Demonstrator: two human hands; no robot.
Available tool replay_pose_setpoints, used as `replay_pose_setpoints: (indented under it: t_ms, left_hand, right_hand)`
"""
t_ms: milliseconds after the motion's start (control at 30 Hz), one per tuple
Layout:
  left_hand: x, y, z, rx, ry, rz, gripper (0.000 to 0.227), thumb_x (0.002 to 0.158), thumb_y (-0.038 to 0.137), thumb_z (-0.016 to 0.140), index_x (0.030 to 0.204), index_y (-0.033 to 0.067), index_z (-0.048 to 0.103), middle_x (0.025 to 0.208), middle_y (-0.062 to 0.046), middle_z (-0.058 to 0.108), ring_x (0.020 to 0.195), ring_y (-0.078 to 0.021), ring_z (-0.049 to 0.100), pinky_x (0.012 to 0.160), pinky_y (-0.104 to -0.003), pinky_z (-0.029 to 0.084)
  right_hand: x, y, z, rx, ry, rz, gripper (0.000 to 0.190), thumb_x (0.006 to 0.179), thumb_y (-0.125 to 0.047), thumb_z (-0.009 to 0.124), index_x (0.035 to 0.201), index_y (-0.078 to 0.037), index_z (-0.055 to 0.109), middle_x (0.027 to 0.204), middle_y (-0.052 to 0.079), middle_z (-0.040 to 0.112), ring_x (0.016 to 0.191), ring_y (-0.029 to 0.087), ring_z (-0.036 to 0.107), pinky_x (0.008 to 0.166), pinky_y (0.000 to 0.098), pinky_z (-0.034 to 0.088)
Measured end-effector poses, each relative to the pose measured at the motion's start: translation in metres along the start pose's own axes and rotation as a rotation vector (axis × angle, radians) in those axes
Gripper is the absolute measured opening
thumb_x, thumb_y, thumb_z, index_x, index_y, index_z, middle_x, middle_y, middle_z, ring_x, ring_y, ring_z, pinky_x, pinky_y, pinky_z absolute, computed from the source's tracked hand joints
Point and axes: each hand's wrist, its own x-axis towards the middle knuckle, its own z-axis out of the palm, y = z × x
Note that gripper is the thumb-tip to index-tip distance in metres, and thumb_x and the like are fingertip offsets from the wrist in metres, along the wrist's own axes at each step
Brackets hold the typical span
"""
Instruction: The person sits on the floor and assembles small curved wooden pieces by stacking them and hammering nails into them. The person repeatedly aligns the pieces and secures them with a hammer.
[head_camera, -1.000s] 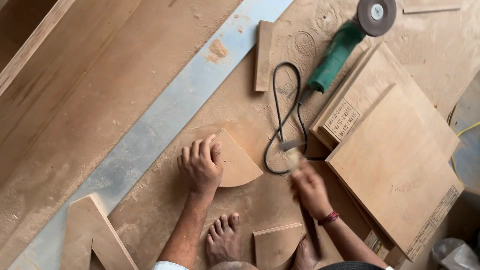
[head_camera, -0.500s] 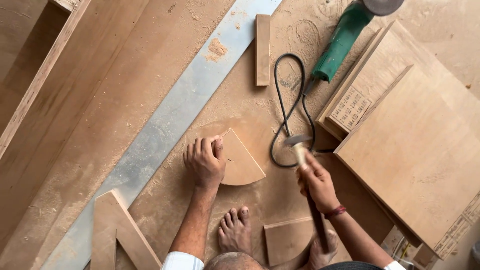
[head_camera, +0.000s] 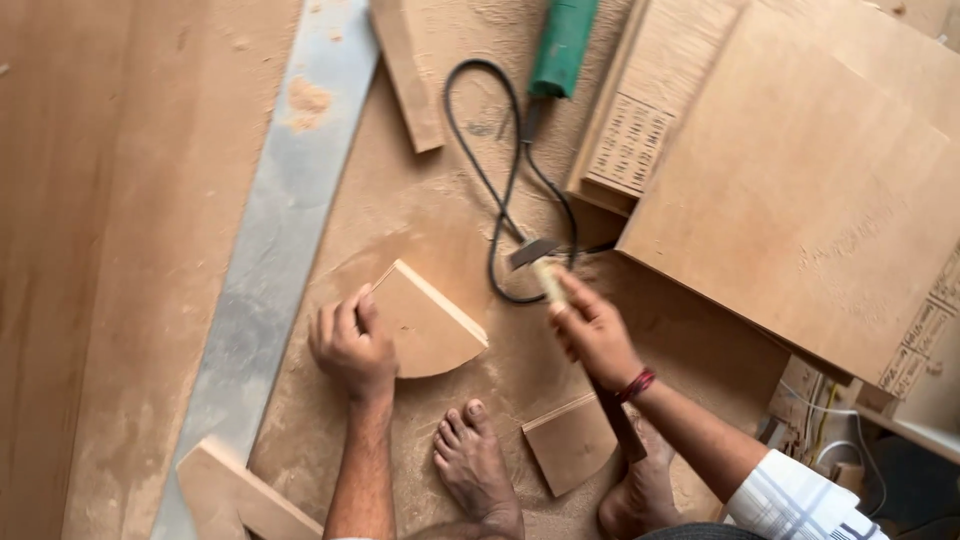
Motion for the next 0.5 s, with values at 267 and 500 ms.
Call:
replay_pose_setpoints:
  t_ms: [267,500]
  left_hand:
    - [-0.032,-0.008,-0.025,-0.462,-0.043,-0.350,0.036,0.110,0.034,0.058,0.127,0.0023,0.061,0.122,-0.012,0.062,0.111,-0.0228,0.061,0.094,-0.036,0.054]
    - [-0.043,-0.037,-0.042,-0.466,-0.251,-0.277,0.064,0.102,0.053,0.058,0.145,0.0057,0.052,0.142,-0.015,0.048,0.134,-0.0285,0.049,0.114,-0.047,0.044]
  right_hand:
    - [-0.018,0.014,0.004,-0.450,-0.101,-0.136,0.045,0.097,-0.023,0.065,0.140,-0.011,0.057,0.099,0.003,0.075,0.082,0.013,0.069,0.072,0.0309,0.057]
    - [0.002,-0.013,0.009,-0.587,-0.142,-0.129,0.040,0.092,-0.027,0.068,0.124,-0.006,0.057,0.086,0.013,0.070,0.080,0.022,0.070,0.074,0.0382,0.055]
